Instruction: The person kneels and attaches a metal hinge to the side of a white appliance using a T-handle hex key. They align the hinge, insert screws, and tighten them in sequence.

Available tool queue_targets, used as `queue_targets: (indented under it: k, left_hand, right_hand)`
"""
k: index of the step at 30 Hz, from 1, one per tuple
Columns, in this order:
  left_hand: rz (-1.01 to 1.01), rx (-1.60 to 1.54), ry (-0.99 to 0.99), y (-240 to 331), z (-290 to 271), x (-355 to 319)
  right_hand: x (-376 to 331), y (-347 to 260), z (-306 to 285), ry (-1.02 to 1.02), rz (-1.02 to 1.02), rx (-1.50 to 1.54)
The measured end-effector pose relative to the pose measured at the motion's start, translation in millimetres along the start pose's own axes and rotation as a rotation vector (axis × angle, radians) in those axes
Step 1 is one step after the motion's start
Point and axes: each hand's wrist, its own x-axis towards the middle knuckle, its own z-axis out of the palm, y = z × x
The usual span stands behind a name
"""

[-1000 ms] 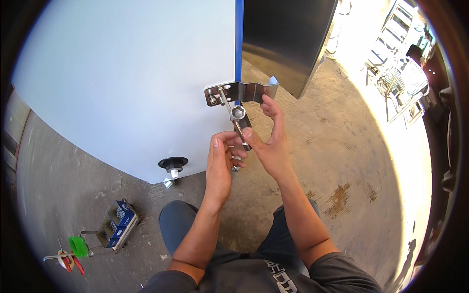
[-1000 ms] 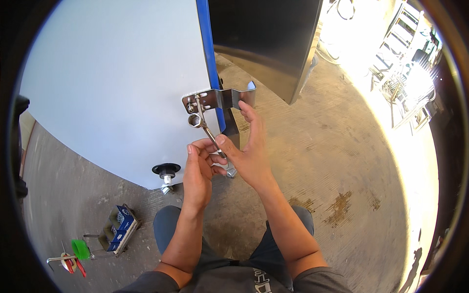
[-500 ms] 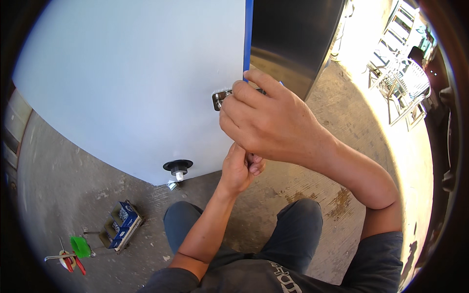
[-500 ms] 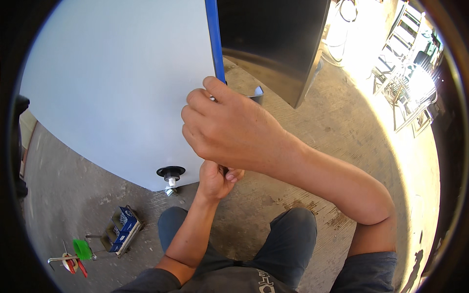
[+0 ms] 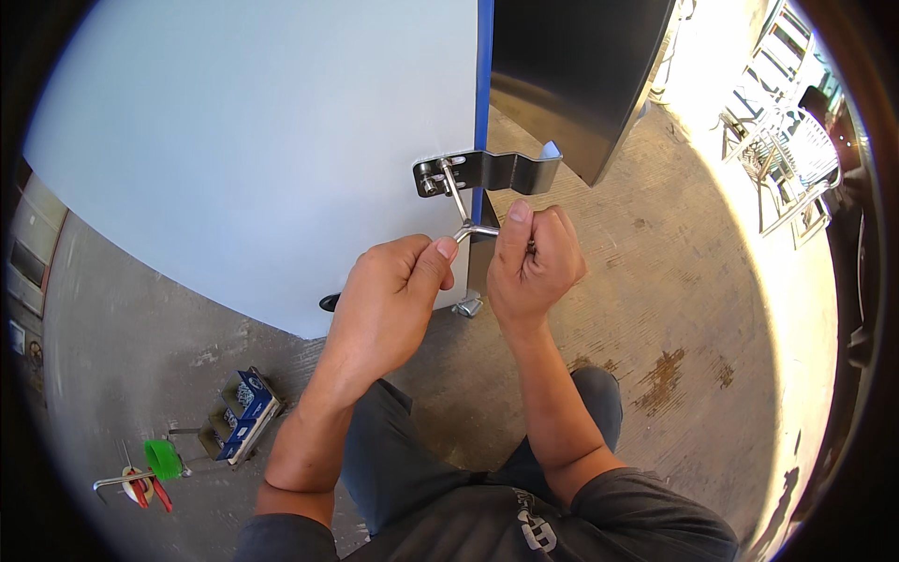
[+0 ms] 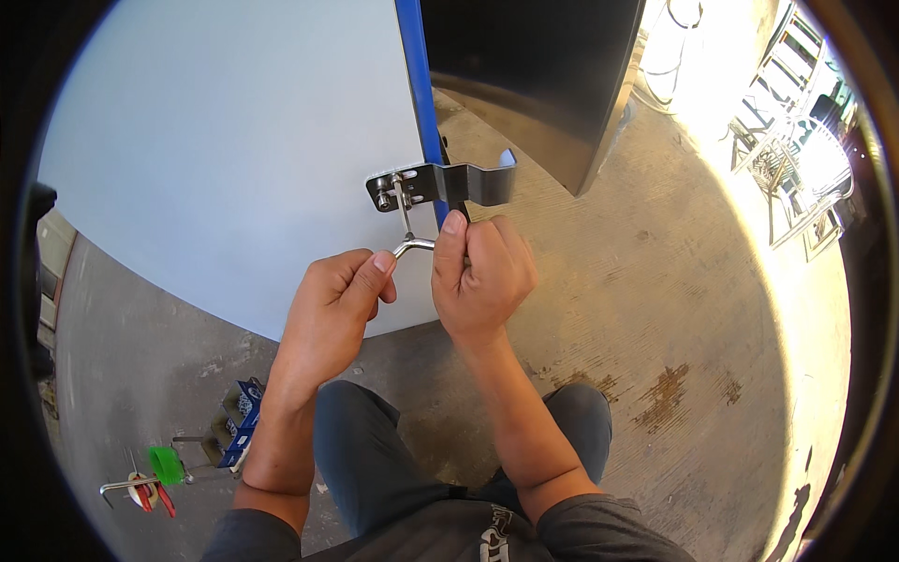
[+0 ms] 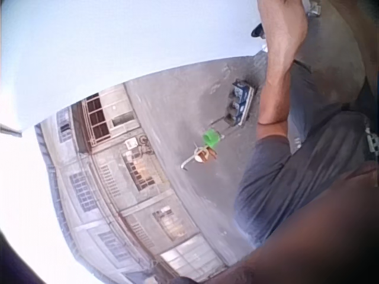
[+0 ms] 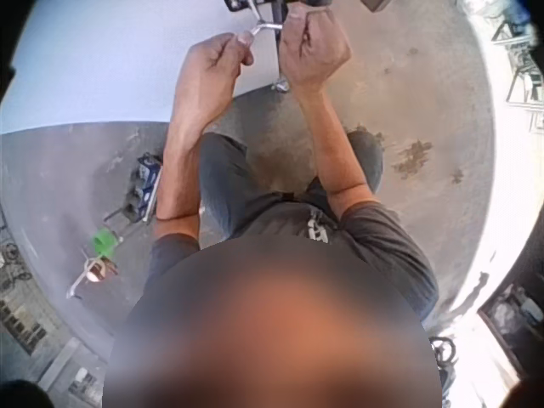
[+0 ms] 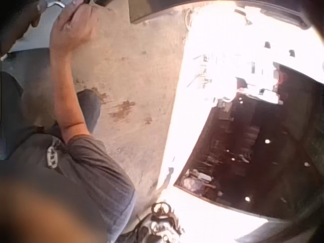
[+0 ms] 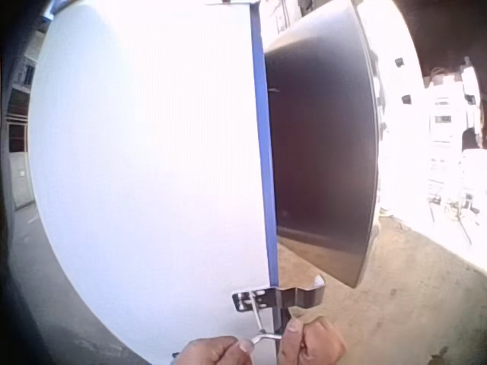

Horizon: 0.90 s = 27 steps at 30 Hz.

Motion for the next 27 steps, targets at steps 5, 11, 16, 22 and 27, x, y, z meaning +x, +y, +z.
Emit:
queue_targets:
  k: [5,11,16,22,27]
  left_hand:
    - [0.107,-0.211,0.175,-6.7,18.1,-2.9]
    - [0.518,-0.720,0.755,-18.0,71.6,31.8]
    - [0.626,-1.155,0.617,-15.8,79.3,34.6]
    - [0.789,-1.264,0.297,-30.2,62.6,43.7]
    - [0.809,-1.290,0.316,-30.8,63.9,44.8]
  right_hand:
    - [1.2,8.0,-15.2,-0.193,-0.025,0.011]
    - [10.0,11.9,-27.8,-0.327,0.013,0.088]
    - [4.3,20.7,-15.0,-0.188,-0.047,0.168]
    - [3.8,25.7,-32.8,0.096,0.350,0.715]
    - [45.1,36.5,-63.6,-0.202,-0.141,0.198]
